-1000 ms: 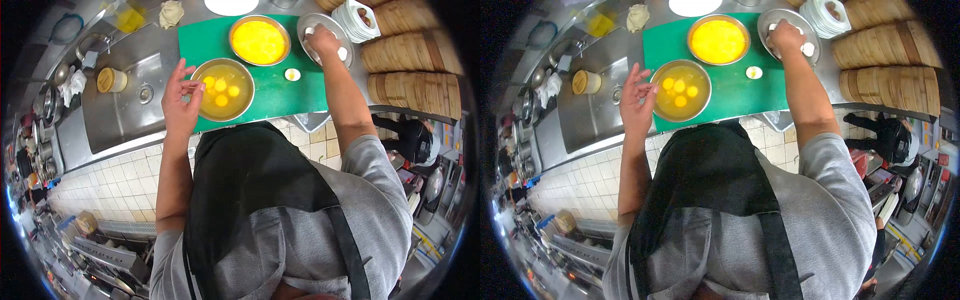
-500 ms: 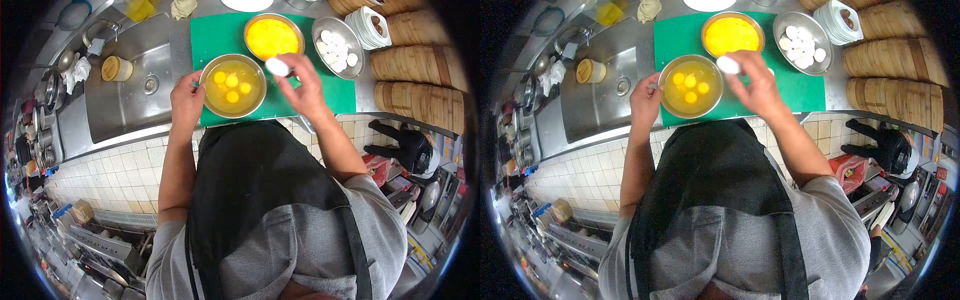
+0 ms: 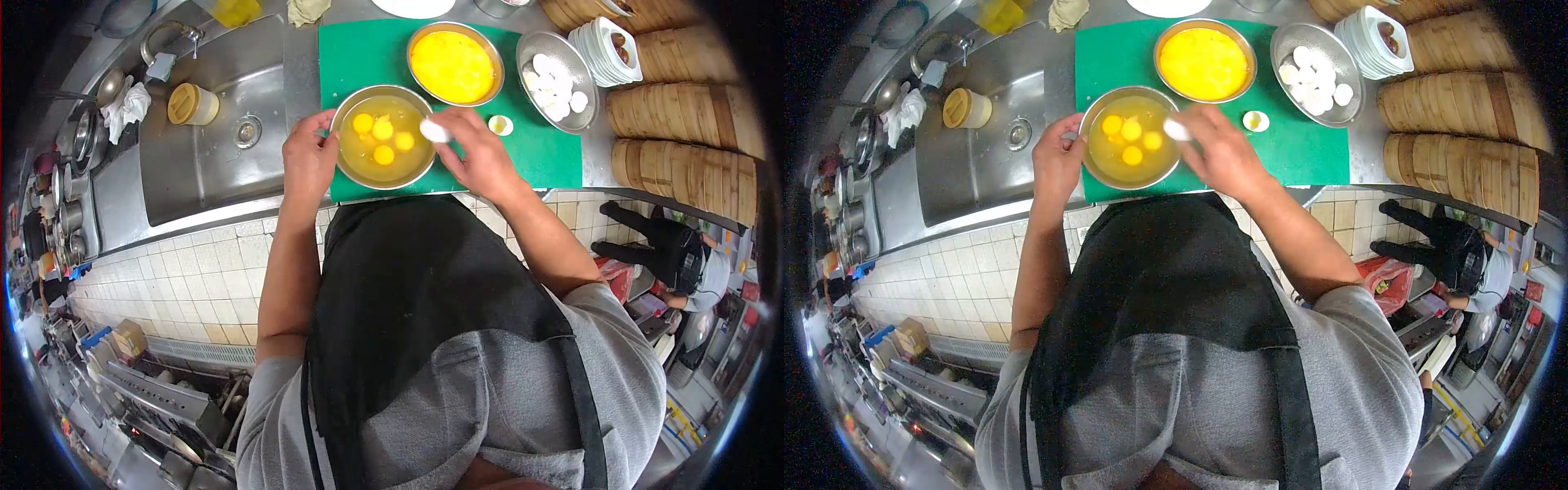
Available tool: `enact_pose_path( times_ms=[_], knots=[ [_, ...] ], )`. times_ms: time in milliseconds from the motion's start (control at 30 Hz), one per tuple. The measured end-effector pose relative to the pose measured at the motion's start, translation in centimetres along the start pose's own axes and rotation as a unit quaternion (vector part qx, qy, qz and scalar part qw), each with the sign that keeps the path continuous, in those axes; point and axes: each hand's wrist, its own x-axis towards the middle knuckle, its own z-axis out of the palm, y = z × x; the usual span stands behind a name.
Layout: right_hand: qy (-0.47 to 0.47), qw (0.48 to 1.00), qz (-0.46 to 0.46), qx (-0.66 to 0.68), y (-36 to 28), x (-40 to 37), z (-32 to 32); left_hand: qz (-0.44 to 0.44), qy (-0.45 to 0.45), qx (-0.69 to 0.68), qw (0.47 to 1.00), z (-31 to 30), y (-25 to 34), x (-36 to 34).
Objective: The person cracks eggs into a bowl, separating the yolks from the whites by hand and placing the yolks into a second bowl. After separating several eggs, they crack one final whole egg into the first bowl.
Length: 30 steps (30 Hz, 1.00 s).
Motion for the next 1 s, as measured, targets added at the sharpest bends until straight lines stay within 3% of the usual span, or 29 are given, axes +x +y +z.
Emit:
enact_pose_path(
  times_ms=[133,200,267,400,433,467,500,533,600,700,833,900,1000],
  knots=[
    [0.012,1.000,0.010,0.024,-0.4,0.1,-0.2,0.001,-0.005,0.006,1.000,-0.3,0.3,0.0],
    [0.039,0.990,0.088,0.100,-0.7,0.4,-0.4,-0.007,-0.013,0.004,1.000,-0.4,0.3,0.1],
    [0.042,0.981,0.119,0.149,-1.0,0.6,-0.5,0.122,0.044,0.068,0.989,-0.4,0.8,-0.1],
    [0.025,0.926,0.220,0.305,-0.3,0.8,0.5,0.217,0.036,0.054,0.974,-0.4,4.1,-0.2],
    [0.025,0.926,0.219,0.305,-0.6,1.2,0.6,0.232,-0.025,0.009,0.972,-0.3,5.0,-0.1],
    [0.011,0.892,0.264,0.366,-1.1,1.8,0.5,0.245,-0.086,-0.036,0.965,-0.1,5.6,-0.1],
    [-0.002,0.852,0.306,0.425,-1.4,2.2,0.4,0.245,-0.086,-0.036,0.965,0.3,5.9,0.0],
    [-0.003,0.852,0.305,0.425,-1.5,2.4,0.5,0.250,-0.113,-0.067,0.959,0.7,6.2,0.1],
    [-0.014,0.805,0.339,0.487,-1.4,2.8,0.7,0.254,-0.140,-0.097,0.952,1.4,6.4,0.3],
    [-0.024,0.780,0.363,0.509,-1.3,3.1,0.8,0.190,-0.176,-0.153,0.954,2.0,6.1,0.4],
    [-0.038,0.799,0.354,0.485,-1.0,2.9,1.2,0.131,-0.161,-0.161,0.965,2.4,6.2,0.0],
    [-0.019,0.887,0.262,0.379,-1.4,2.5,1.8,0.113,-0.148,-0.168,0.968,2.7,5.8,-0.2],
    [-0.017,0.931,0.208,0.298,-1.2,2.2,2.2,0.118,-0.132,-0.152,0.973,3.0,5.5,-0.2]
  ],
)
